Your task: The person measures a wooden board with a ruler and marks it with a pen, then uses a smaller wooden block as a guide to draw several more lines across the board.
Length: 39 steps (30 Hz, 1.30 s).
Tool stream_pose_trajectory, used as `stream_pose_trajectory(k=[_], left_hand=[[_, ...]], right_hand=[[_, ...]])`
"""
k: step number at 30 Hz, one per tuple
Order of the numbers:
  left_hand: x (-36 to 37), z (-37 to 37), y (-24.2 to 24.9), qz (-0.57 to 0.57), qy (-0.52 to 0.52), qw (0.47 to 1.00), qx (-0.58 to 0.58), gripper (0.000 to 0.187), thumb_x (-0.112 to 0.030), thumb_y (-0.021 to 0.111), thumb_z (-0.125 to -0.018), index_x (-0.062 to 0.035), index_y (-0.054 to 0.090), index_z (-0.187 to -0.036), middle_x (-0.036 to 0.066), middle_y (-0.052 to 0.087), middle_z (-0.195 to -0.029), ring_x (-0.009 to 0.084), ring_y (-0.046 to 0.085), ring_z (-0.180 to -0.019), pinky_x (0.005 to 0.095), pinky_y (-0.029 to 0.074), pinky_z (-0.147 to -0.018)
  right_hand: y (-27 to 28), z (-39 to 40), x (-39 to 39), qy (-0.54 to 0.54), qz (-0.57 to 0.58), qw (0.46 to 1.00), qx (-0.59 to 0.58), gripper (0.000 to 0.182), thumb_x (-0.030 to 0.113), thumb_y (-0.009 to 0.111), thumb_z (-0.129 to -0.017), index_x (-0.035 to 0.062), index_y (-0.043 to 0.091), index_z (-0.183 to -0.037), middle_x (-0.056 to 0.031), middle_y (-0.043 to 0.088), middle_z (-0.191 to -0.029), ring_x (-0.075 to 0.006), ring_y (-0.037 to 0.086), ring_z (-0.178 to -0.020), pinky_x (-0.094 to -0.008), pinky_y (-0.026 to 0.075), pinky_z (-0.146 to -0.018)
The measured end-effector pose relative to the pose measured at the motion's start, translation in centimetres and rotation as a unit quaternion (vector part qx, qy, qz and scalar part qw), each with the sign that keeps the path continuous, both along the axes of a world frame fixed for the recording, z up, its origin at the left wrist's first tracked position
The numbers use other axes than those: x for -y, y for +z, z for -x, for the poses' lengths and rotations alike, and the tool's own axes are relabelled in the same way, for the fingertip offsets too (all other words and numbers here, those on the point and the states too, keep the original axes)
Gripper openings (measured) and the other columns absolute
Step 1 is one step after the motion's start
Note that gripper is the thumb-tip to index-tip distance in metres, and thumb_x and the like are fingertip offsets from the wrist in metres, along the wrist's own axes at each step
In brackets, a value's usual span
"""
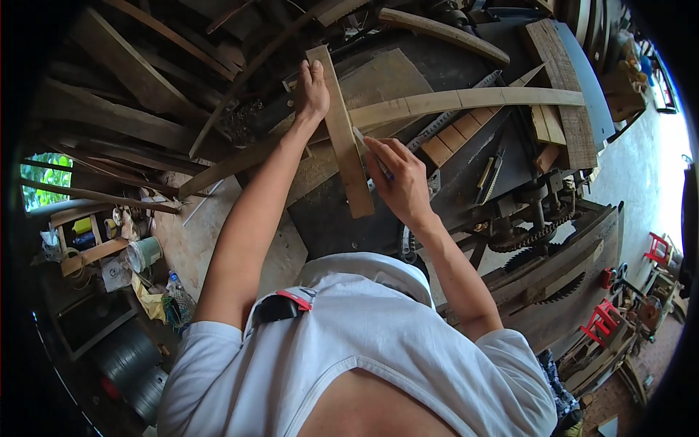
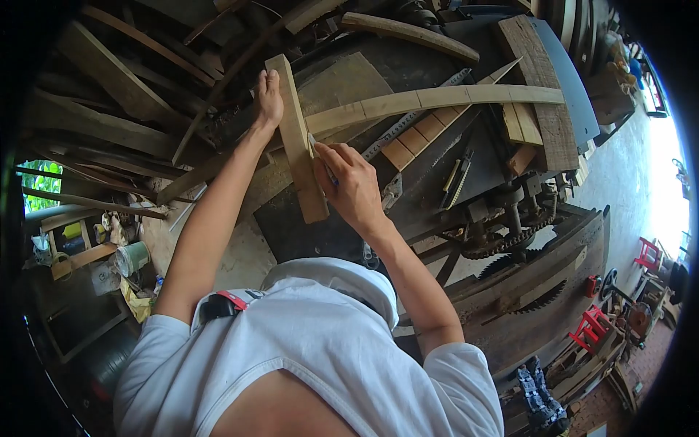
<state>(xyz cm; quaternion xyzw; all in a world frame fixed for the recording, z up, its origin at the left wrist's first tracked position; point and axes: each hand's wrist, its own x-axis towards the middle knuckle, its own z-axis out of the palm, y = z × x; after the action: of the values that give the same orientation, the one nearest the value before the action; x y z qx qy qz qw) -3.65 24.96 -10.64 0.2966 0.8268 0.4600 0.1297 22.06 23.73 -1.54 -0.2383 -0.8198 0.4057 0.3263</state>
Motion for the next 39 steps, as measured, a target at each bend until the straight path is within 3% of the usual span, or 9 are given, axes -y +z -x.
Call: stream_pose_trajectory(k=[7, 10, 15, 19, 25, 28, 29, 36, 39], left_hand=[[0.1, -0.4, 1.1, 0.065, -0.002, 0.998, 0.021, 0.071, -0.050, 0.028, -0.104, 0.0077, 0.034, -0.144, 0.032, 0.042, -0.144, 0.0429, 0.043, -0.133, 0.0428, 0.036, -0.110], [-0.1, 0.0, 0.0, 0.023, 0.023, 0.999, -0.039, 0.068, -0.048, 0.028, -0.104, 0.0080, 0.036, -0.142, 0.032, 0.046, -0.140, 0.0444, 0.046, -0.130, 0.0439, 0.039, -0.107], [0.5, -2.0, 3.7, 0.041, 0.021, 0.999, -0.018, 0.067, -0.047, 0.030, -0.104, 0.0093, 0.038, -0.140, 0.033, 0.052, -0.133, 0.0457, 0.050, -0.124, 0.0469, 0.041, -0.104], [0.2, -0.6, 0.8, 0.030, 0.016, 0.999, -0.027, 0.066, -0.047, 0.030, -0.104, 0.0085, 0.039, -0.139, 0.034, 0.051, -0.133, 0.0457, 0.050, -0.124, 0.0468, 0.042, -0.103], [0.4, -1.6, 2.4, 0.021, 0.042, 0.998, -0.052, 0.067, -0.048, 0.029, -0.104, 0.0074, 0.040, -0.139, 0.033, 0.051, -0.134, 0.0463, 0.050, -0.124, 0.0468, 0.042, -0.102], [0.6, -1.8, 3.1, 0.048, 0.009, 0.999, 0.016, 0.068, -0.049, 0.028, -0.103, 0.0063, 0.038, -0.141, 0.032, 0.049, -0.137, 0.0459, 0.049, -0.125, 0.0467, 0.041, -0.103], [0.2, -1.1, 1.1, 0.046, 0.016, 0.999, -0.007, 0.068, -0.049, 0.028, -0.103, 0.0059, 0.039, -0.141, 0.032, 0.049, -0.137, 0.0460, 0.049, -0.125, 0.0468, 0.042, -0.103], [0.2, -2.0, 3.3, 0.013, 0.037, 0.999, -0.036, 0.067, -0.050, 0.028, -0.103, 0.0055, 0.041, -0.138, 0.033, 0.050, -0.134, 0.0462, 0.051, -0.122, 0.0483, 0.042, -0.100], [0.6, -1.9, 2.9, 0.040, 0.018, 0.999, -0.010, 0.068, -0.051, 0.028, -0.103, 0.0043, 0.039, -0.141, 0.032, 0.049, -0.137, 0.0455, 0.050, -0.124, 0.0480, 0.041, -0.102]], right_hand=[[-0.3, 1.9, -0.2, -0.012, -0.039, 0.999, 0.017, 0.025, 0.002, 0.065, -0.087, 0.0008, 0.066, -0.111, -0.0154, 0.065, -0.096, -0.0341, 0.065, -0.082, -0.0396, 0.053, -0.071], [-0.7, 2.2, -0.2, -0.020, -0.057, 0.998, -0.017, 0.022, 0.006, 0.064, -0.087, 0.0008, 0.064, -0.109, -0.0136, 0.063, -0.091, -0.0308, 0.063, -0.082, -0.0396, 0.052, -0.071], [0.4, 0.6, 0.6, -0.006, 0.018, 1.000, 0.014, 0.025, 0.001, 0.063, -0.086, 0.0000, 0.065, -0.110, -0.0174, 0.063, -0.094, -0.0367, 0.064, -0.081, -0.0409, 0.052, -0.070], [-0.4, 2.8, -0.5, -0.022, 0.001, 1.000, -0.005, 0.024, 0.001, 0.062, -0.086, -0.0001, 0.065, -0.110, -0.0174, 0.063, -0.094, -0.0377, 0.064, -0.080, -0.0400, 0.052, -0.069], [0.3, 1.0, 0.6, -0.007, 0.010, 1.000, 0.004, 0.025, 0.001, 0.062, -0.086, 0.0001, 0.065, -0.111, -0.0181, 0.064, -0.097, -0.0392, 0.065, -0.083, -0.0410, 0.052, -0.070], [-0.3, 2.5, -0.3, -0.022, -0.004, 1.000, -0.011, 0.024, 0.001, 0.063, -0.086, 0.0002, 0.065, -0.110, -0.0168, 0.065, -0.095, -0.0369, 0.065, -0.081, -0.0397, 0.052, -0.069], [-0.4, 2.7, -0.5, -0.020, -0.002, 1.000, 0.003, 0.024, 0.000, 0.063, -0.086, 0.0002, 0.065, -0.110, -0.0168, 0.065, -0.095, -0.0368, 0.066, -0.082, -0.0394, 0.052, -0.070], [0.1, 1.2, 0.4, -0.013, 0.020, 1.000, 0.001, 0.024, 0.002, 0.061, -0.087, 0.0000, 0.065, -0.110, -0.0177, 0.065, -0.098, -0.0394, 0.065, -0.083, -0.0404, 0.052, -0.071], [-0.3, 3.0, -0.4, -0.034, 0.019, 0.999, -0.021, 0.019, 0.002, 0.063, -0.085, -0.0001, 0.066, -0.104, -0.0168, 0.063, -0.089, -0.0367, 0.064, -0.079, -0.0421, 0.051, -0.068]])
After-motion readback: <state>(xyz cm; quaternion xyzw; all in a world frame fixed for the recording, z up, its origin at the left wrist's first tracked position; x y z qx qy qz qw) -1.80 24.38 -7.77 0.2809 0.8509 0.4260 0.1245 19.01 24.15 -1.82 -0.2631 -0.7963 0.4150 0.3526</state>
